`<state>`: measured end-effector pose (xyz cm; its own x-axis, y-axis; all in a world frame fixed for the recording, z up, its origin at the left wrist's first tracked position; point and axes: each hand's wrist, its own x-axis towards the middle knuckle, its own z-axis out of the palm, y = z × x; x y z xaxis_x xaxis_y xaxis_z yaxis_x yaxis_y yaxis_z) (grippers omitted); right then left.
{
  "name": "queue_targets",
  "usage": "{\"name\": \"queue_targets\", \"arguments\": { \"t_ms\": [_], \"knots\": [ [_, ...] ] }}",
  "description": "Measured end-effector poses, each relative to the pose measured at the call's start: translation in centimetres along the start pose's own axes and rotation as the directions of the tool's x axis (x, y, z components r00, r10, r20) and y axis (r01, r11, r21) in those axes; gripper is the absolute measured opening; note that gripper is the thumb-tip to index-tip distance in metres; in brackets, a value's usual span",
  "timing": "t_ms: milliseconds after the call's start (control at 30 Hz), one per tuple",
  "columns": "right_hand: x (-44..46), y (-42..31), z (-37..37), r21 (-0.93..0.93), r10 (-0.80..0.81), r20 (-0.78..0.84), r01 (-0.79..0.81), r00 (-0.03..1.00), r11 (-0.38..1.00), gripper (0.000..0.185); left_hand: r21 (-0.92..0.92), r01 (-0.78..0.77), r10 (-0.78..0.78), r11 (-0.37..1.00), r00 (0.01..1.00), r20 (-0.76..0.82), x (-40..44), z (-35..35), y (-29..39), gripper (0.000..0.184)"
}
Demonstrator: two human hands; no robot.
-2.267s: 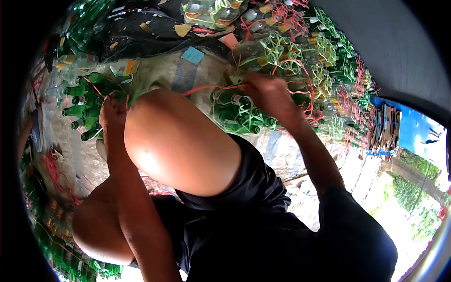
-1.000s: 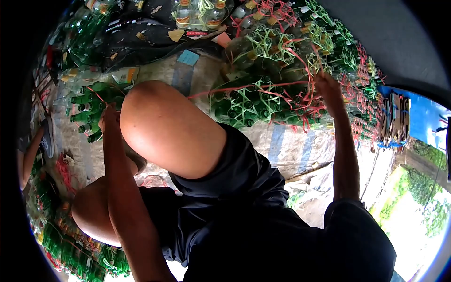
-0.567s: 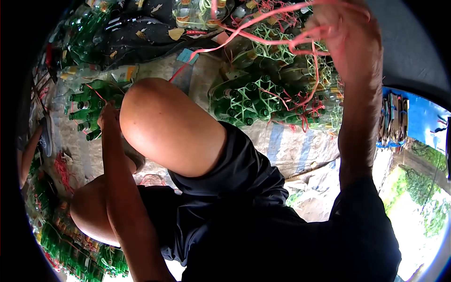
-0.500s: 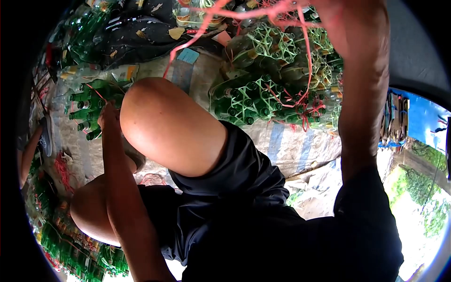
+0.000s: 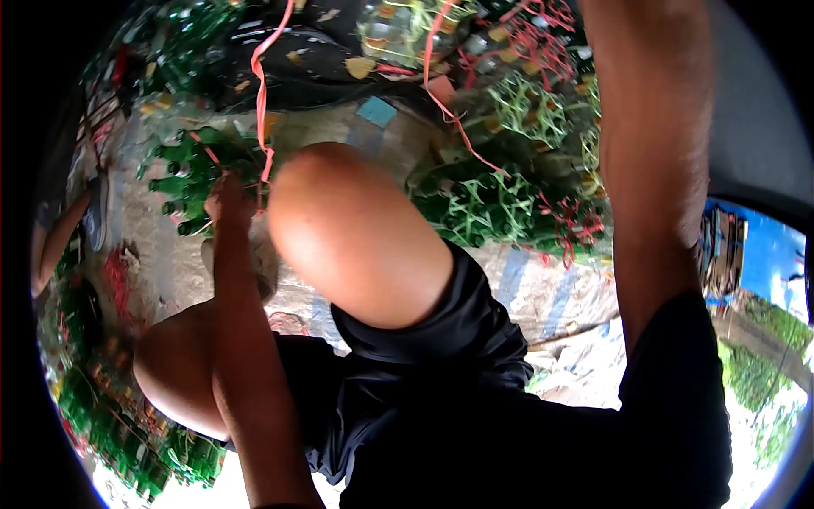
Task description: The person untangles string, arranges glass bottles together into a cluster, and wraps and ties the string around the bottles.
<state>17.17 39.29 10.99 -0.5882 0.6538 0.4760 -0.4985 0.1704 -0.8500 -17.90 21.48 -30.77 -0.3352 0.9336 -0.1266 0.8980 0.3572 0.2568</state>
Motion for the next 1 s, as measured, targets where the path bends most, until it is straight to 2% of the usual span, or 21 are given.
{"name": "queue_targets", "arguments": {
  "t_ms": [33, 67, 133, 200, 267, 300, 333, 367, 400, 433, 467, 600, 633, 700, 767, 800, 833, 900, 967, 1000],
  "knots": [
    [0.2, 1.0, 0.3, -0.006, -0.004, -0.030, 0.004, 1.000, 1.000, 0.019, 0.133, -0.034, 0.030, 0.990, 0.999, 0.034, -0.2, -0.6, 0.4, 0.043],
    [0.2, 1.9, 0.3, -0.021, -0.003, -0.064, 0.002, 0.998, 1.000, 0.019, 0.066, 0.014, -0.017, 0.998, 0.999, 0.046, -0.2, -0.9, 0.8, 0.047],
    [-0.7, 4.4, -0.2, -0.084, 0.023, -0.185, -0.039, 0.982, 0.996, 0.020, -0.324, 0.103, -0.126, 0.941, 0.991, -0.051, 0.0, 3.6, -0.6, 0.040],
    [-3.0, 8.0, -2.2, -0.174, 0.104, -0.382, -0.182, 0.918, 0.968, 0.022, -0.711, 0.234, -0.343, 0.663, 0.939, -0.011, -0.2, 3.8, -0.7, 0.023],
    [-6.8, 12.3, -4.9, -0.218, 0.257, -0.584, -0.454, 0.770, 0.864, 0.021, -0.857, 0.275, -0.470, 0.435, 0.882, 0.045, -1.5, 0.2, 3.5, 0.014],
    [-8.7, 14.4, -4.8, -0.319, 0.282, -0.598, -0.546, 0.750, 0.775, 0.020, -0.936, 0.261, -0.519, 0.238, 0.848, 0.104, -2.1, -0.9, 4.5, 0.020],
    [-11.3, 16.6, -6.4, -0.345, 0.457, -0.580, -0.712, 0.674, 0.611, 0.021, -0.952, 0.258, -0.555, 0.166, 0.823, 0.126, -2.5, -1.3, 5.5, 0.022],
    [-14.4, 19.3, -8.5, -0.476, 0.510, -0.487, -0.705, 0.709, 0.526, 0.026, -0.965, 0.247, -0.587, 0.091, 0.796, 0.148, -2.5, -1.5, 6.2, 0.025],
    [-17.7, 22.9, -12.0, -0.668, 0.597, -0.368, -0.649, 0.713, 0.364, 0.032, -0.979, 0.191, -0.603, 0.067, 0.790, 0.113, -2.6, -1.4, 6.7, 0.025],
    [-20.6, 24.6, -12.5, -0.771, 0.591, -0.281, -0.545, 0.756, 0.331, 0.035, -0.986, 0.158, -0.606, 0.046, 0.789, 0.098, -2.7, -1.1, 7.0, 0.026],
    [-21.6, 24.6, -11.3, -0.878, 0.628, -0.223, -0.434, 0.745, 0.203, 0.030, -0.992, 0.124, -0.609, 0.026, 0.789, 0.083, -2.7, -0.9, 7.2, 0.027],
    [-22.0, 24.8, -7.4, -0.929, 0.569, -0.108, -0.286, 0.815, 0.233, 0.032, -1.000, 0.026, -0.624, 0.017, 0.781, 0.009, -3.0, -1.1, 8.0, 0.026],
    [-21.8, 25.0, -6.5, -0.939, 0.552, -0.083, -0.251, 0.830, 0.236, 0.033, -0.999, 0.043, -0.629, 0.019, 0.777, 0.022, -3.2, -1.2, 8.1, 0.026],
    [-20.4, 25.7, -5.3, -0.949, 0.577, -0.059, -0.225, 0.815, 0.222, 0.033, -0.996, 0.073, -0.649, -0.047, 0.756, 0.086, -3.5, -1.5, 8.6, 0.028],
    [-17.5, 26.7, -4.3, -0.954, 0.655, -0.062, -0.237, 0.753, 0.183, 0.034, -0.999, -0.008, -0.672, -0.033, 0.740, 0.016, -3.6, -1.0, 9.0, 0.030],
    [-15.1, 26.9, -2.4, -0.924, 0.687, -0.083, -0.314, 0.722, 0.218, 0.026, -0.999, -0.026, -0.684, -0.019, 0.730, -0.006, -3.6, -0.9, 9.1, 0.030],
    [-13.5, 27.3, -1.1, -0.910, 0.653, -0.013, -0.280, 0.757, 0.307, 0.023, -0.999, -0.044, -0.695, -0.005, 0.719, -0.028, -3.6, -0.8, 9.1, 0.030],
    [-11.2, 27.9, 1.2, -0.857, 0.567, 0.118, -0.205, 0.815, 0.472, 0.018, -0.999, 0.027, -0.689, -0.022, 0.724, 0.034, -4.4, -1.4, 9.2, 0.029],
    [-8.5, 28.3, 4.2, -0.848, 0.462, 0.219, -0.067, 0.859, 0.527, 0.016, -0.998, -0.017, -0.711, 0.058, 0.702, -0.053, -4.7, -0.4, 9.0, 0.028],
    [-7.4, 28.5, 5.6, -0.836, 0.406, 0.268, 0.001, 0.874, 0.549, 0.017, -0.999, -0.006, -0.711, 0.048, 0.702, -0.038, -5.0, -0.4, 8.9, 0.028]
  ]
}}
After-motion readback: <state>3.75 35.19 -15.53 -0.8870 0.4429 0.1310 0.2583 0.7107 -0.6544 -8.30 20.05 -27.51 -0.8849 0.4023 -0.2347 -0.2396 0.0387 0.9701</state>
